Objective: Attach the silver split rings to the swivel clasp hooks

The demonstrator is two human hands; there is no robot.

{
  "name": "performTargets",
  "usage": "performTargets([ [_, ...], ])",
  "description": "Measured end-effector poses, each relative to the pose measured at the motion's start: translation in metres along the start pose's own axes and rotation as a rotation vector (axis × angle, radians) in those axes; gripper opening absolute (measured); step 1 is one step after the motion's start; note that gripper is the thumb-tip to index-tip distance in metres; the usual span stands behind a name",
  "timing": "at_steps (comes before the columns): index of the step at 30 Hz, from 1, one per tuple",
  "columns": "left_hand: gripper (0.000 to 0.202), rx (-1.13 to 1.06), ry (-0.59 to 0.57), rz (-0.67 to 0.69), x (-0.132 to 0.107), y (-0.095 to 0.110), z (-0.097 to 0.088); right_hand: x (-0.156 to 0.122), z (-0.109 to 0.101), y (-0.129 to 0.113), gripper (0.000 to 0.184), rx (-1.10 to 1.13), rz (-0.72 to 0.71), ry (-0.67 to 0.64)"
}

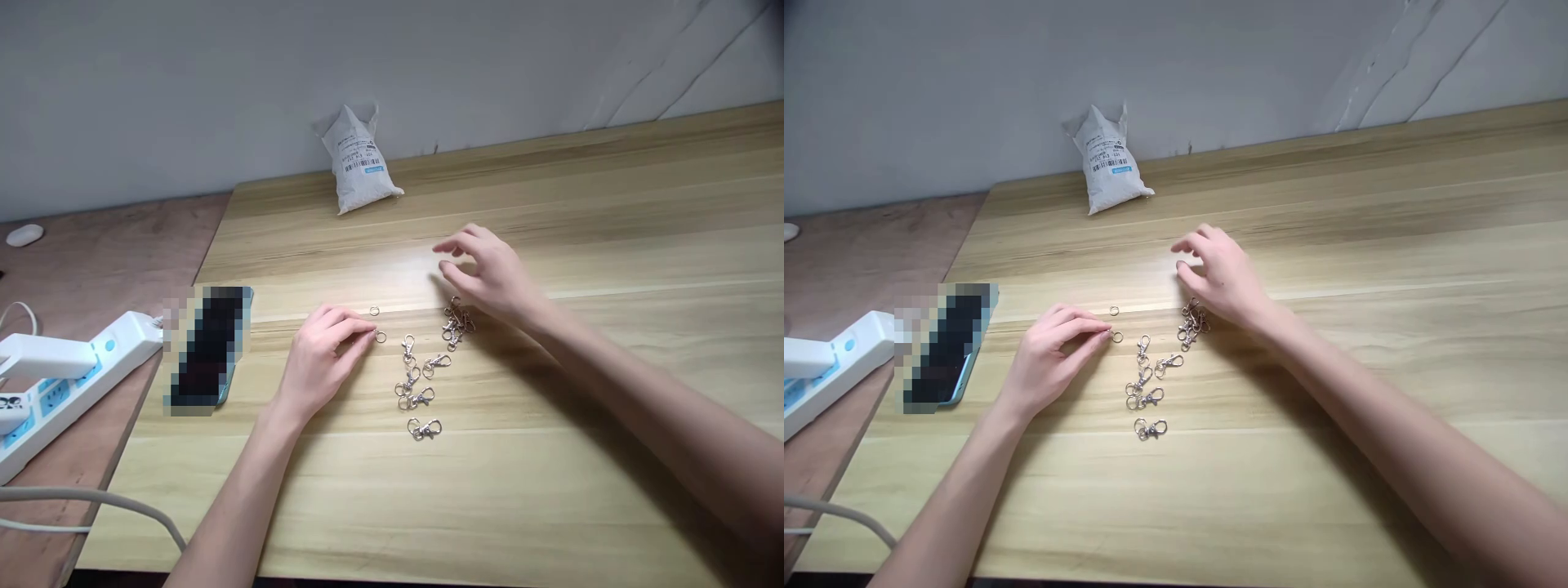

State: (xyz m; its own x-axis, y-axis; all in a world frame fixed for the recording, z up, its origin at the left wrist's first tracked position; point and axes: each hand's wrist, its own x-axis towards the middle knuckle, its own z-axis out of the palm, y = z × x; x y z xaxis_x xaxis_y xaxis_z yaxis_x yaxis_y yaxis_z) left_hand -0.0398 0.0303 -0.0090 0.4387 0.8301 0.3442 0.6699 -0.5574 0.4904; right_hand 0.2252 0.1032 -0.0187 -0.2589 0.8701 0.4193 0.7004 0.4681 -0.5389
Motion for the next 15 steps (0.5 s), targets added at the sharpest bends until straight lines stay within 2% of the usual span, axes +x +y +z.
performTargets([
  [4,0.007,0.01,0.007,0.0,-0.001,0.001,0.002,0.055,0.023,0.031,0.031,-0.23,-0.01,-0.044],
  [6,0.007,0.014,0.011,0.007,-0.001,0.0,0.003,0.077,0.036,0.037,0.036,-0.286,0.005,-0.078],
  [9,0.009,0.029,0.014,0.0,-0.001,0.0,0.003,0.097,0.05,0.031,0.036,-0.357,-0.031,-0.08],
  [15,0.011,0.064,-0.017,-0.012,-0.001,0.001,0.003,0.111,0.066,0.002,0.034,-0.383,-0.336,-0.154],
])
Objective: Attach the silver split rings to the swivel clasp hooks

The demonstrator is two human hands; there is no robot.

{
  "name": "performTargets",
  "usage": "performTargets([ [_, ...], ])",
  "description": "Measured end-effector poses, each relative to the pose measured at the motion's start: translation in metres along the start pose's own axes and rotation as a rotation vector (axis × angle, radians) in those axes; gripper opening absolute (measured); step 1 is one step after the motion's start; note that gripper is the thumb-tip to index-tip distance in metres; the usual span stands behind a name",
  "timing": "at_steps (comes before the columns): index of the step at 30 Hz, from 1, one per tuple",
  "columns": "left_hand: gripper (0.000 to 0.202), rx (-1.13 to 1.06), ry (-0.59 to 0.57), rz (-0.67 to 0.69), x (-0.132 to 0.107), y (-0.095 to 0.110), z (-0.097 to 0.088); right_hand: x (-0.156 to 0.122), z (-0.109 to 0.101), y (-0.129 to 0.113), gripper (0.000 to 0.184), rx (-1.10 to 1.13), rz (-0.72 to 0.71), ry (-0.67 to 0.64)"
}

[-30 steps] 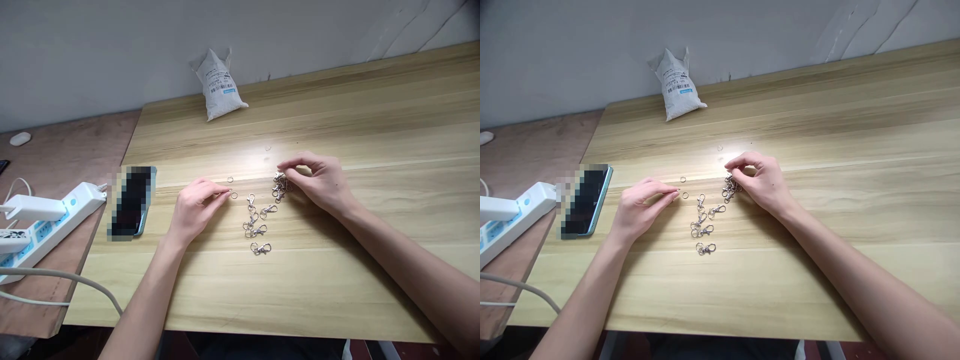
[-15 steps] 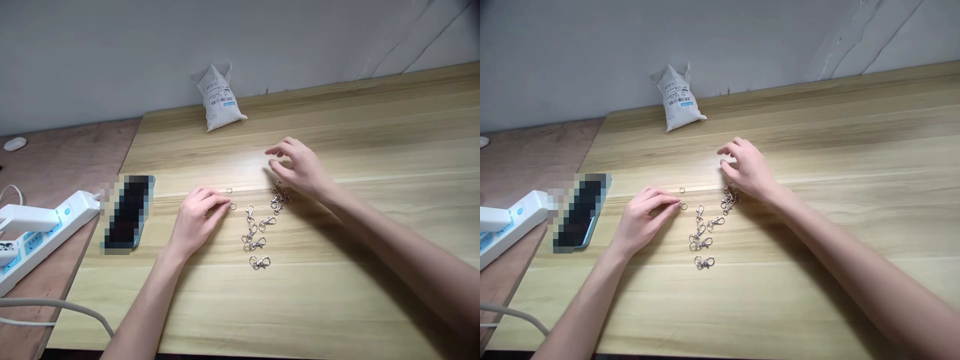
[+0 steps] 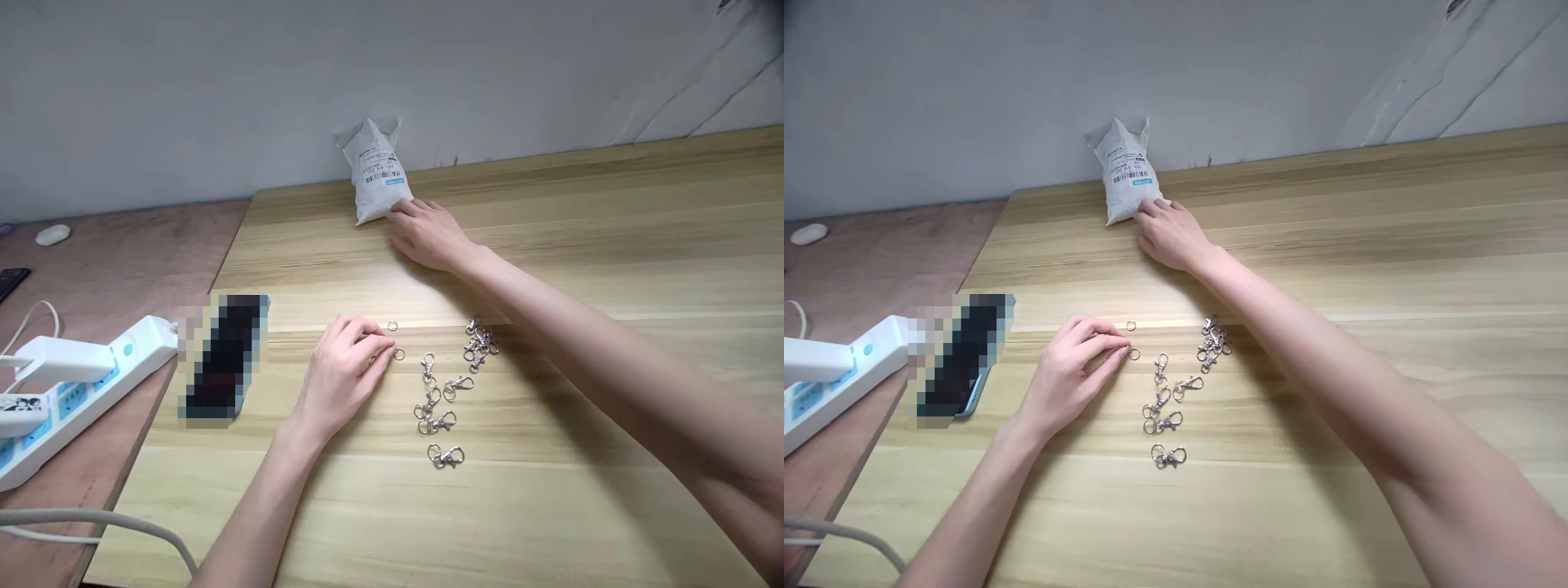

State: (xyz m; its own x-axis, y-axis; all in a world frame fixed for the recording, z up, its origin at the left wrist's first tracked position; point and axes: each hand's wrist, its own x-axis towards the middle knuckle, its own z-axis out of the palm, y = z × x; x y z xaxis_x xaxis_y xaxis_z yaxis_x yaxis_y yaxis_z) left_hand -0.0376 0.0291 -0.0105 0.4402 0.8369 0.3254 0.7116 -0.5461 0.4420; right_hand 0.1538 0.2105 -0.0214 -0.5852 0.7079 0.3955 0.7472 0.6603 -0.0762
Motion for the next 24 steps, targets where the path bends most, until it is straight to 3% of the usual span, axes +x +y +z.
performTargets([
  [15,0.013,-0.015,-0.033,-0.027,0.001,0.002,0.002,0.007,0.02,-0.001,0.05,0.069,0.061,-0.079],
  [19,0.013,-0.011,-0.026,-0.027,-0.001,0.001,0.001,-0.01,0.006,-0.016,0.055,0.068,0.007,-0.153],
  [22,0.012,-0.002,-0.038,-0.028,-0.002,0.001,0.002,-0.043,-0.019,-0.026,0.059,0.099,-0.128,-0.2],
  [24,0.013,-0.006,-0.048,-0.021,-0.002,0.001,0.003,-0.069,-0.039,-0.025,0.053,0.108,-0.096,-0.173],
])
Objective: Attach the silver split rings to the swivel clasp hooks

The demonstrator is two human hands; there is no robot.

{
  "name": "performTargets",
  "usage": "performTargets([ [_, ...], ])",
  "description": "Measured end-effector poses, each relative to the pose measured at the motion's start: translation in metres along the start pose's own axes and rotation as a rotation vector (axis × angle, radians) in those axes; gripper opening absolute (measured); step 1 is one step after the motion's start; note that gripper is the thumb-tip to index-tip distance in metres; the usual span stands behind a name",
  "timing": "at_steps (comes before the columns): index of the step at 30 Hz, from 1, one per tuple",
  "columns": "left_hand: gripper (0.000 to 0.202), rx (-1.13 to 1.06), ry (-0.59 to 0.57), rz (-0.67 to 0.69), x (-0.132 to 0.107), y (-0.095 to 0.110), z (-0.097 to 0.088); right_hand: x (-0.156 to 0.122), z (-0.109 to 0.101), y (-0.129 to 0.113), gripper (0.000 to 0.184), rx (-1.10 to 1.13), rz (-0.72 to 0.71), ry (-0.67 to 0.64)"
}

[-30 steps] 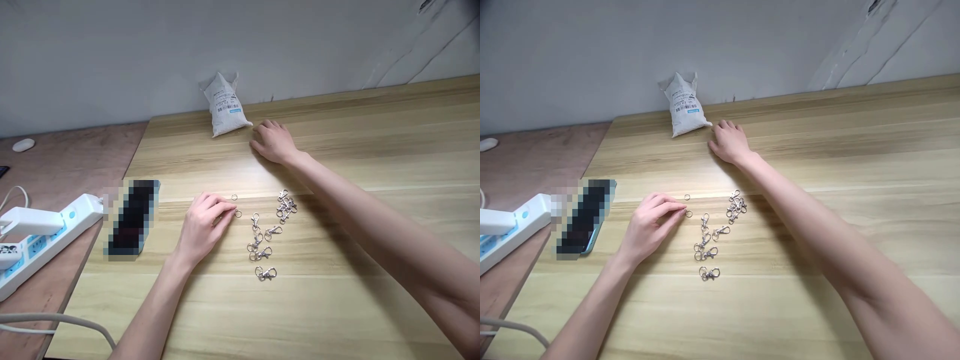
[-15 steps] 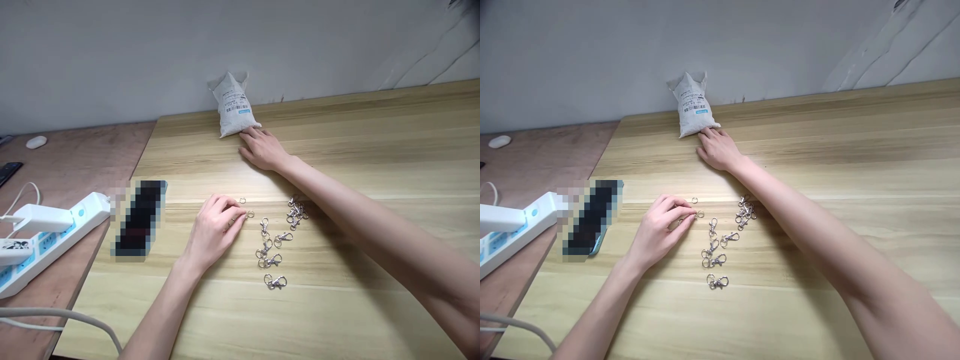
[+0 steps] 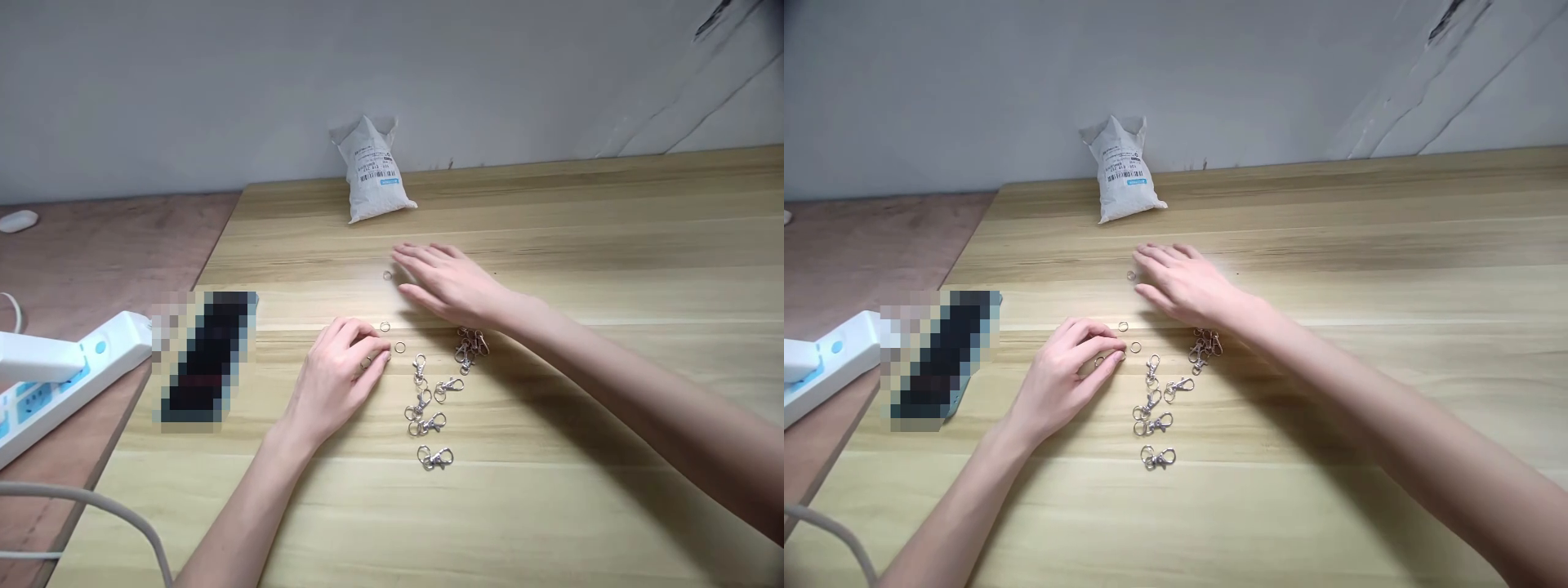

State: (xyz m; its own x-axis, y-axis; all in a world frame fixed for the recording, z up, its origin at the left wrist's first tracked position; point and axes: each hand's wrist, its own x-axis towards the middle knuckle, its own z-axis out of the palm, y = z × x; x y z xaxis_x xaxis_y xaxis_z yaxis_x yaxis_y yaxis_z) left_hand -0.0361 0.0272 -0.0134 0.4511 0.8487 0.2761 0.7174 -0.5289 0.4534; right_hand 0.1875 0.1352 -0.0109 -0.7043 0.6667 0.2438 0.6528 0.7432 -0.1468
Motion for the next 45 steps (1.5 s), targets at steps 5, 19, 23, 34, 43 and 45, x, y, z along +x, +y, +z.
performTargets([
  [5,0.014,-0.012,0.006,0.021,0.0,0.0,0.002,-0.068,-0.031,0.009,0.033,0.036,0.129,0.065],
  [19,0.017,0.287,-0.145,0.127,0.03,0.01,0.0,-0.098,-0.024,-0.007,0.026,-0.12,-0.011,0.026],
  [23,0.015,0.194,-0.143,0.132,0.037,0.008,0.002,-0.097,-0.023,-0.008,0.024,-0.147,-0.008,0.032],
  [34,0.01,-0.201,-0.025,-0.005,0.029,0.011,0.009,-0.092,-0.026,-0.025,0.025,-0.179,0.075,0.003],
  [43,0.003,-0.484,0.029,-0.299,0.015,0.006,0.006,-0.083,-0.016,-0.026,0.028,-0.285,0.105,0.094],
  [45,0.002,-0.509,0.05,-0.316,0.013,0.003,0.007,-0.082,-0.015,-0.028,0.026,-0.251,0.15,0.119],
])
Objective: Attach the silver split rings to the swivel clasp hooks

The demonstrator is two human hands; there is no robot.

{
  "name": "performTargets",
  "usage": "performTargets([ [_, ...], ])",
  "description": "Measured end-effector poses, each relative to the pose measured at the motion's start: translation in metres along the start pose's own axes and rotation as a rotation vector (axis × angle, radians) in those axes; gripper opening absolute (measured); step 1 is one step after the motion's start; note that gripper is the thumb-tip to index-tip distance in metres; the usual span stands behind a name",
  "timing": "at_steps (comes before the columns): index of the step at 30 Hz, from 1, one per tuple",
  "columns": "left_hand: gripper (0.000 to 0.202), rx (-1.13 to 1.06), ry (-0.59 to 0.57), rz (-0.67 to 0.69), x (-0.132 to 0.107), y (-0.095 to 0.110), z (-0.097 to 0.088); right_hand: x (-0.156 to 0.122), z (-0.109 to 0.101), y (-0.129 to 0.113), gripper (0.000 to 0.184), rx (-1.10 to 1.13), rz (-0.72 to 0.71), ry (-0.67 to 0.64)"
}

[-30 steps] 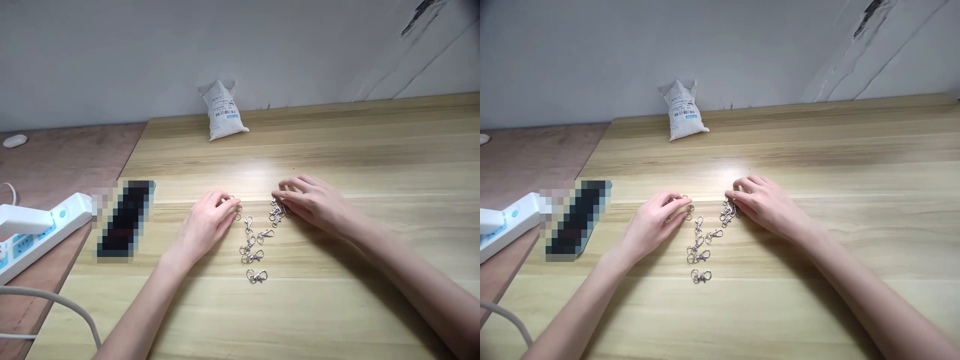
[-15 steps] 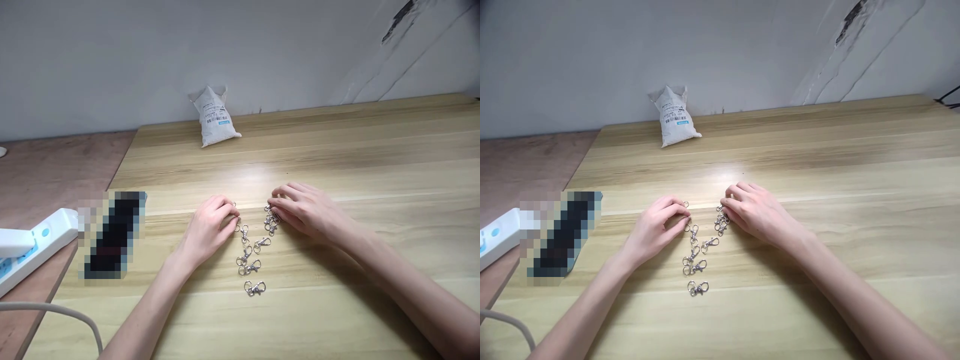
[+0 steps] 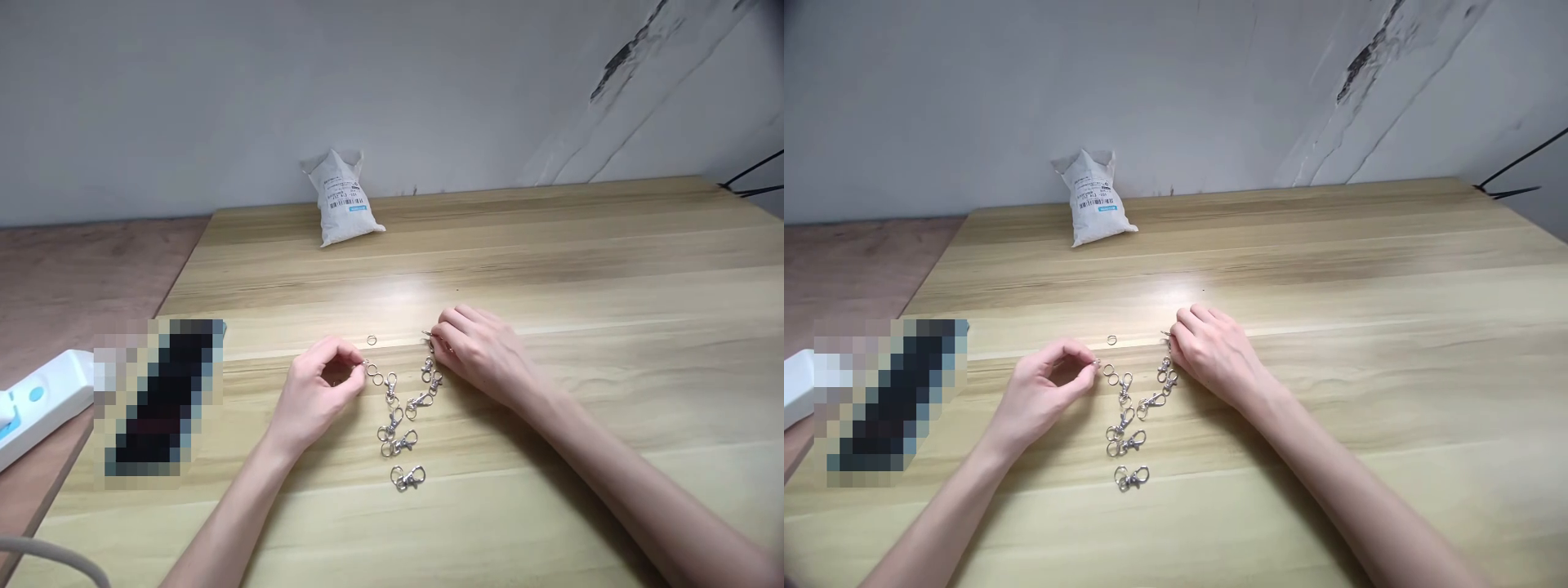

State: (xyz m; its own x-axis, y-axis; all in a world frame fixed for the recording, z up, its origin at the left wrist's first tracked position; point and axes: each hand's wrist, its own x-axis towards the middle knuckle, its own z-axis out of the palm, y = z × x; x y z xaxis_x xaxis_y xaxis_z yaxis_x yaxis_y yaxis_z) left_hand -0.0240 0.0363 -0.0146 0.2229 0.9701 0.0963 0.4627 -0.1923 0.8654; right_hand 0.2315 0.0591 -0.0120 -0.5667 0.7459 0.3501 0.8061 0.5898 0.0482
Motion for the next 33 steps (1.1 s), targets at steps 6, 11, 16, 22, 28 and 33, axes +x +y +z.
performTargets([
  [6,0.004,-0.018,-0.011,0.105,0.001,0.0,0.004,0.008,-0.012,-0.039,0.013,0.65,0.337,0.126],
  [11,0.011,-0.029,0.077,0.257,0.0,0.009,0.006,0.014,-0.002,-0.069,0.018,1.306,0.609,0.007],
  [16,0.014,-0.032,0.086,0.266,-0.002,0.011,0.01,0.014,0.003,-0.073,0.017,1.506,0.628,0.049],
  [22,0.003,-0.1,0.106,0.113,-0.004,0.012,0.015,0.012,0.006,-0.075,0.013,1.621,0.656,0.08],
  [28,0.004,0.005,0.118,0.188,-0.003,0.011,0.017,0.01,0.014,-0.075,0.016,1.616,0.687,0.115],
  [33,0.008,0.031,0.075,0.175,-0.003,0.01,0.018,0.009,0.016,-0.077,0.013,1.599,0.666,0.138],
])
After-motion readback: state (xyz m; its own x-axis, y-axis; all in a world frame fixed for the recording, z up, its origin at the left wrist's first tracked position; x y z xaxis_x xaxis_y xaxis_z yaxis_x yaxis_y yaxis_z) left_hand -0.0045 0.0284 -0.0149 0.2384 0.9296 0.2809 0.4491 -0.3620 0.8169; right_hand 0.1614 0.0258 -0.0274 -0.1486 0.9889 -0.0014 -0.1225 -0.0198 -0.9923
